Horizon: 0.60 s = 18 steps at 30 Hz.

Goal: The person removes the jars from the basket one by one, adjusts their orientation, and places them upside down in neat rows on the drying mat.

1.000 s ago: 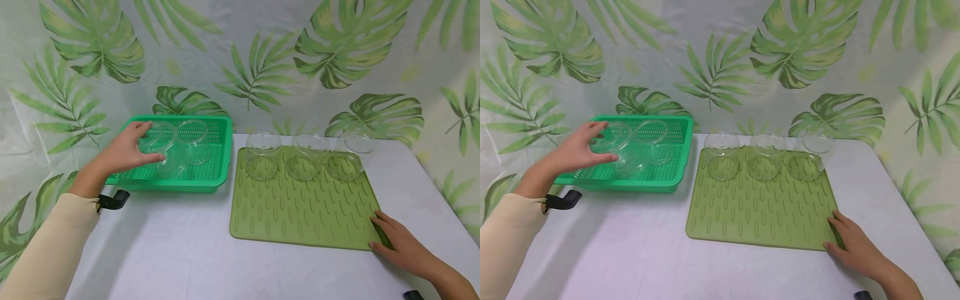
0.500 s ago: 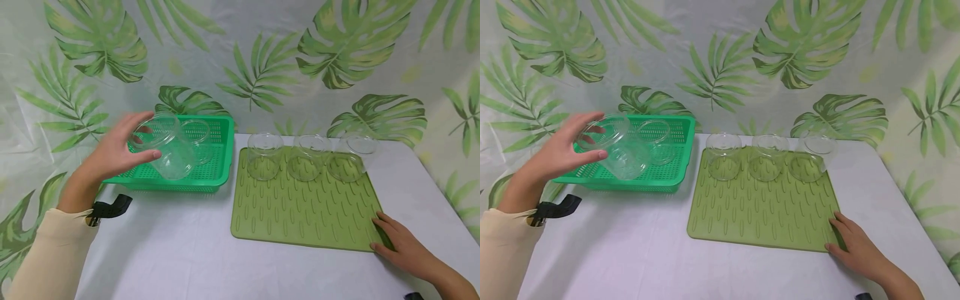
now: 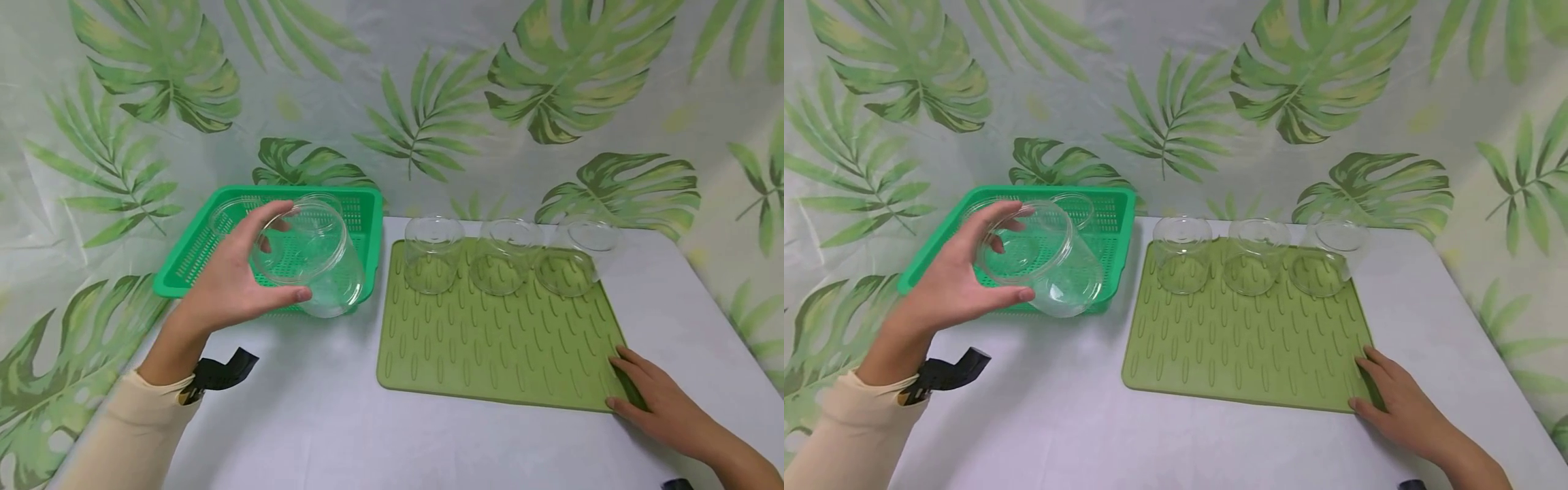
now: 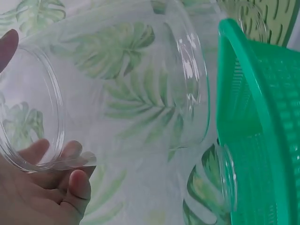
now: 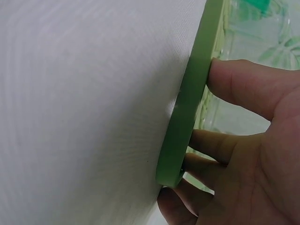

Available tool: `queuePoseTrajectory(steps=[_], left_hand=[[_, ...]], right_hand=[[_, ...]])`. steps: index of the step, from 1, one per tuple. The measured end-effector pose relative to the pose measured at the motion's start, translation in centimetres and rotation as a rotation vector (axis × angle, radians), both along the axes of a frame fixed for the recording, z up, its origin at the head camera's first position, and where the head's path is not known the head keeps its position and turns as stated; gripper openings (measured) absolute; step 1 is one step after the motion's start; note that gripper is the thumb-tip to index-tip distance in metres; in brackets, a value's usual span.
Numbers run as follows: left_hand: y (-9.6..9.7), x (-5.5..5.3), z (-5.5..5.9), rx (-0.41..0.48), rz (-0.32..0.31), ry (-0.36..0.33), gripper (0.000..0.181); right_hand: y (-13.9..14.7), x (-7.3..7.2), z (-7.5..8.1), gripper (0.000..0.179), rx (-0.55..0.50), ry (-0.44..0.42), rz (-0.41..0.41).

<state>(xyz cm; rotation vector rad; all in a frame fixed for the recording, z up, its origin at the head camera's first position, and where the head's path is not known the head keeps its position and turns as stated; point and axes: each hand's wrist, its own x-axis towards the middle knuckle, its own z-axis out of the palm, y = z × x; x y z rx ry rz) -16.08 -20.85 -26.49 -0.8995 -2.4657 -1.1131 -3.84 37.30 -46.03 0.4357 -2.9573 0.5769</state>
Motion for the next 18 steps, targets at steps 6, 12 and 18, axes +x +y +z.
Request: queuePoseTrajectory(steps=[6, 12, 18], left_hand=[[1.0, 0.5, -0.6, 0.002, -0.018, -0.060, 0.109], [1.4, 0.9, -1.3, 0.011, -0.059, -0.041, 0.117], [2.0, 0.7, -1.4, 0.052, -0.122, -0.026, 0.117]], right_hand=[[0.1, 0.0, -0.1, 0.064, -0.004, -0.019, -0.007], [-0.1, -0.1, 0.1, 0.064, 0.004, -0.013, -0.005], [-0.4, 0.2, 0.5, 0.063, 0.004, -0.010, -0.009]])
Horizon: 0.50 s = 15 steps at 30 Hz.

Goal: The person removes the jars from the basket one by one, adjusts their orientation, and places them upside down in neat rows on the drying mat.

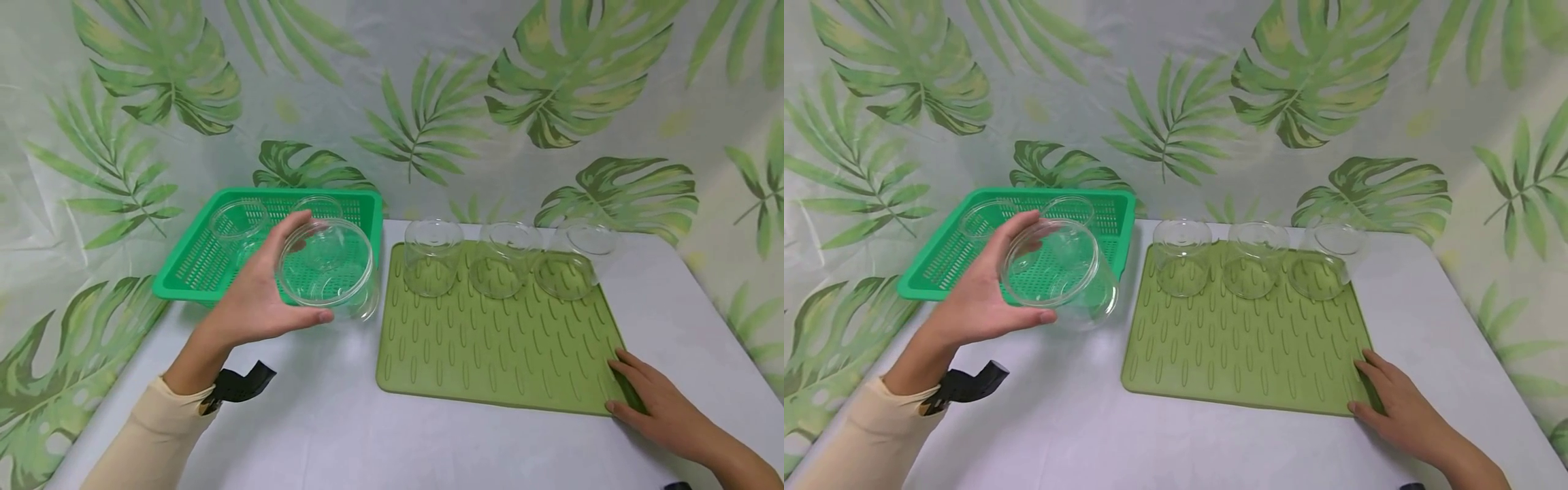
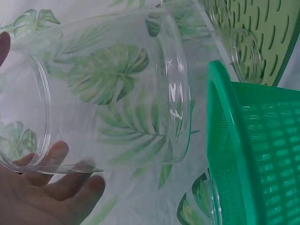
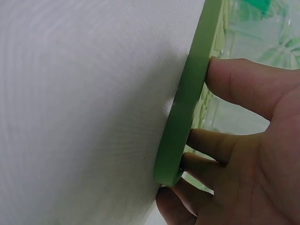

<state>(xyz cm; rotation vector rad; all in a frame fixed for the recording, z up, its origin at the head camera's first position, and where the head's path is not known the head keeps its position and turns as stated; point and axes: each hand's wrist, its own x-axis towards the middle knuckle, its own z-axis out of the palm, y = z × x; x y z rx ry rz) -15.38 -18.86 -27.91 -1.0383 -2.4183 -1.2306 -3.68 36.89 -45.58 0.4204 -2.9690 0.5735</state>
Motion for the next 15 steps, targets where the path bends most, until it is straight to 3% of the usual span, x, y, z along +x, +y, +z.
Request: queuePoseTrajectory(steps=[4, 10, 15], left_hand=[[0.18, 0.06, -0.22, 0.016, -0.005, -0.031, 0.116], [0.46, 0.45, -0.39, -0.030, 0.033, -0.079, 0.114], [0.54, 0.54, -0.51, -0.032, 0.040, -0.076, 0.113]], right_hand=[[-0.07, 0.06, 0.06, 0.062, 0.002, 0.008, 0.001], [-0.01, 0.07, -0.05, 0.062, 0.005, 0.014, 0.003], [0.03, 0.06, -0.17, 0.062, 0.007, 0.021, 0.005]])
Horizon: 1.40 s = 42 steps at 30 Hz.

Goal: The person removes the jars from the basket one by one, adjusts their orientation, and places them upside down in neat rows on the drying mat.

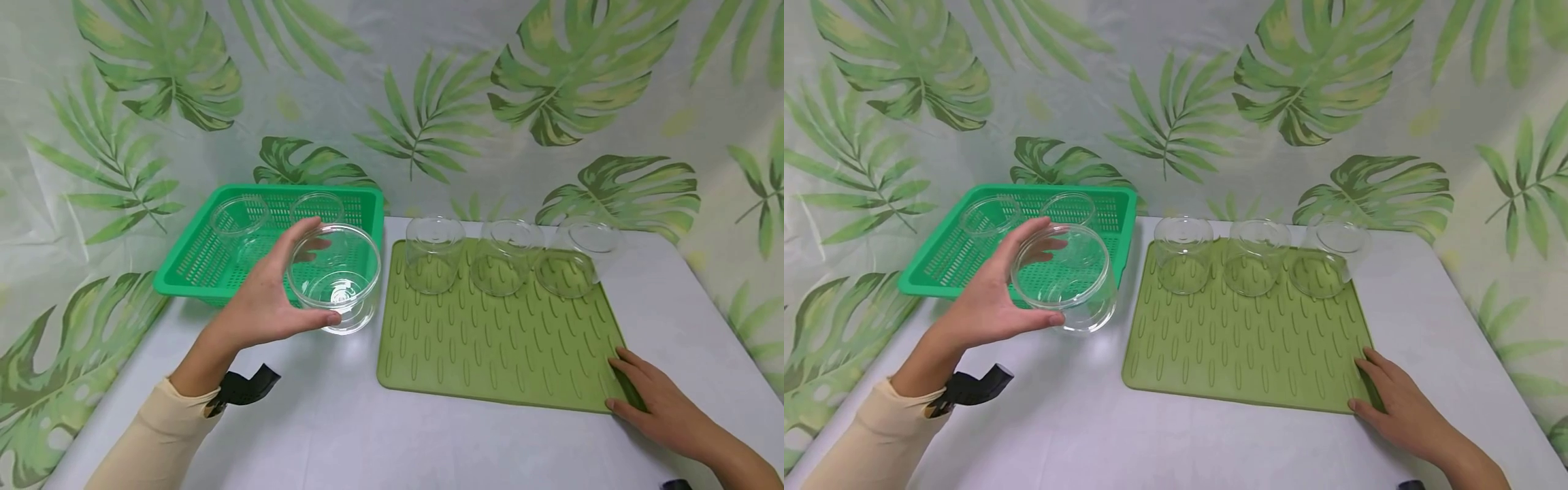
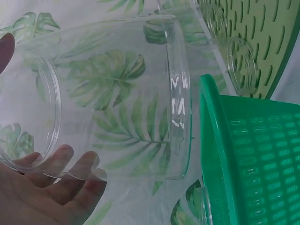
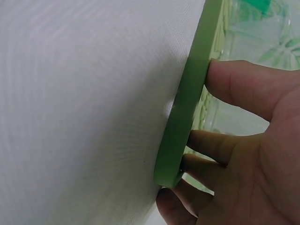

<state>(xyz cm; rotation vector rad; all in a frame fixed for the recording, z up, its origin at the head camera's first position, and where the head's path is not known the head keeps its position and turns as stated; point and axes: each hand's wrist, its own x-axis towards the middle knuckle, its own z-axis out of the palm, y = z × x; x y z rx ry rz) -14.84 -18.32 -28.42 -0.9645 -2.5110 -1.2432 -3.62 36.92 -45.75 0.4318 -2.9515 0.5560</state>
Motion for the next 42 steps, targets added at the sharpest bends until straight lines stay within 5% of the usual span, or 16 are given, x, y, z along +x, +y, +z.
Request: queuePoseTrajectory(steps=[15, 31, 42], left_hand=[[0.6, 0.0, -0.7, 0.041, 0.023, 0.028, 0.119], [2.0, 0.2, -1.2, -0.020, 0.030, -0.018, 0.120], [4.3, 0.8, -0.6, -0.164, -0.043, 0.046, 0.110]], right_hand=[[-0.1, 0.0, 0.2, 0.062, 0.001, 0.016, 0.003], [0.1, -0.5, 1.5, 0.062, -0.014, -0.112, -0.025], [-1.4, -1.4, 4.4, 0.061, -0.014, 0.016, 0.020]])
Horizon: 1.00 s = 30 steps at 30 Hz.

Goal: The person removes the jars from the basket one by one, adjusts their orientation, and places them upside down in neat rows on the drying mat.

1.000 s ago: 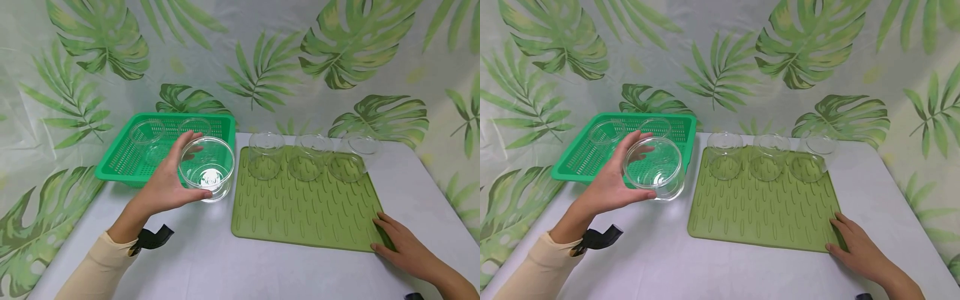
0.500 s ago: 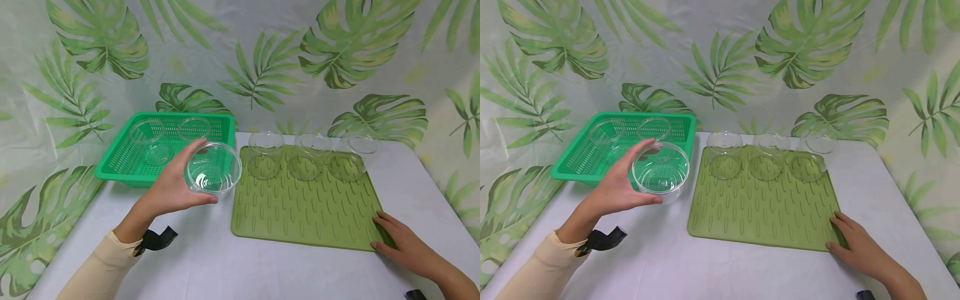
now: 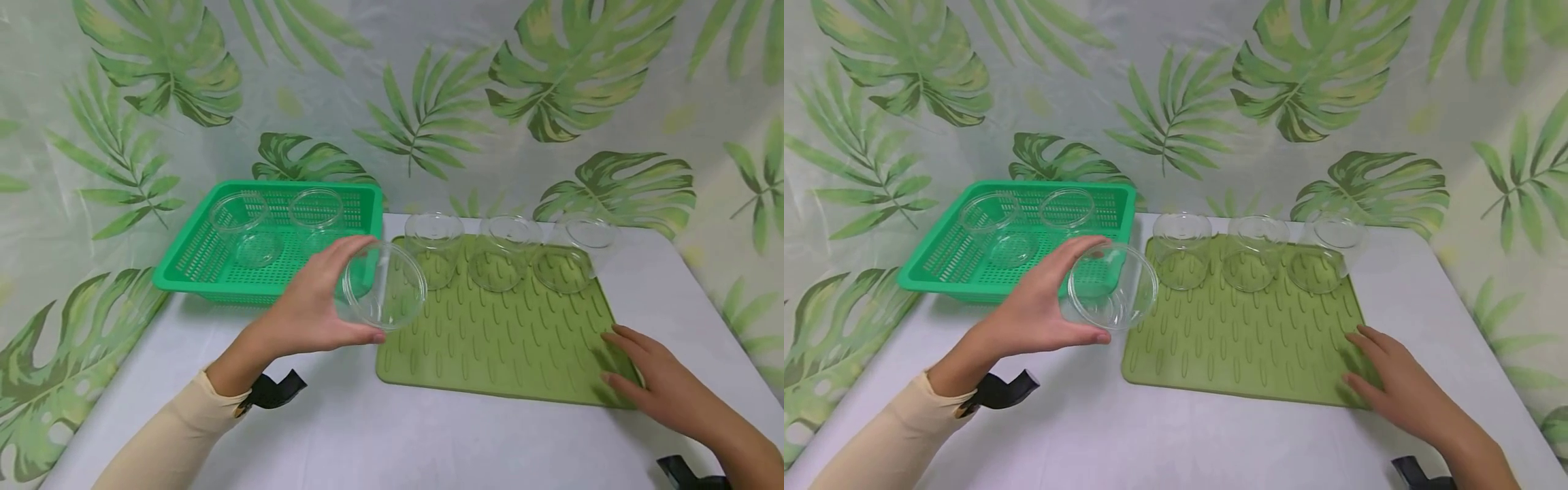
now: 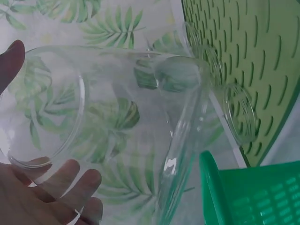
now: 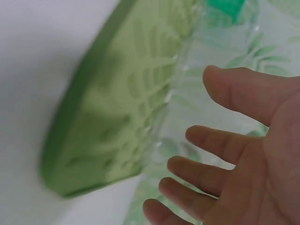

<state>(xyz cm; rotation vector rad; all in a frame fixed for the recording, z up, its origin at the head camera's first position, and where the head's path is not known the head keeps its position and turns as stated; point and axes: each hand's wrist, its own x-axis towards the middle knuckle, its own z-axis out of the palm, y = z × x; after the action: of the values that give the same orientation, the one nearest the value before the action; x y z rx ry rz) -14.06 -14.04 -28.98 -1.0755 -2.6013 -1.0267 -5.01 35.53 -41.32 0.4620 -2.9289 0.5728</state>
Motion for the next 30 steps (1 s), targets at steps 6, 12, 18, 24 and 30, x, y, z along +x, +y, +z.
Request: queuePoseTrajectory(steps=[6, 12, 18, 24, 30], left_hand=[[1.3, 0.2, 0.1, -0.101, -0.032, 0.016, 0.111], [2.3, 0.2, -0.1, -0.181, -0.035, 0.001, 0.113], [3.3, 0.6, -0.1, -0.202, -0.035, -0.011, 0.109], [3.7, 0.7, -0.5, -0.236, -0.055, 0.063, 0.106], [4.5, 0.7, -0.8, -0.266, -0.093, 0.083, 0.104]], right_hand=[[-2.9, -0.6, 2.4, 0.060, 0.000, 0.078, 0.054], [-5.9, -1.3, 4.1, 0.059, -0.010, 0.155, 0.116], [-9.1, -1.5, 6.1, 0.060, -0.055, 0.199, 0.184], [-12.8, -2.0, 7.2, 0.070, -0.157, 0.251, 0.271], [-16.5, -2.5, 7.6, 0.086, -0.302, 0.213, 0.372]])
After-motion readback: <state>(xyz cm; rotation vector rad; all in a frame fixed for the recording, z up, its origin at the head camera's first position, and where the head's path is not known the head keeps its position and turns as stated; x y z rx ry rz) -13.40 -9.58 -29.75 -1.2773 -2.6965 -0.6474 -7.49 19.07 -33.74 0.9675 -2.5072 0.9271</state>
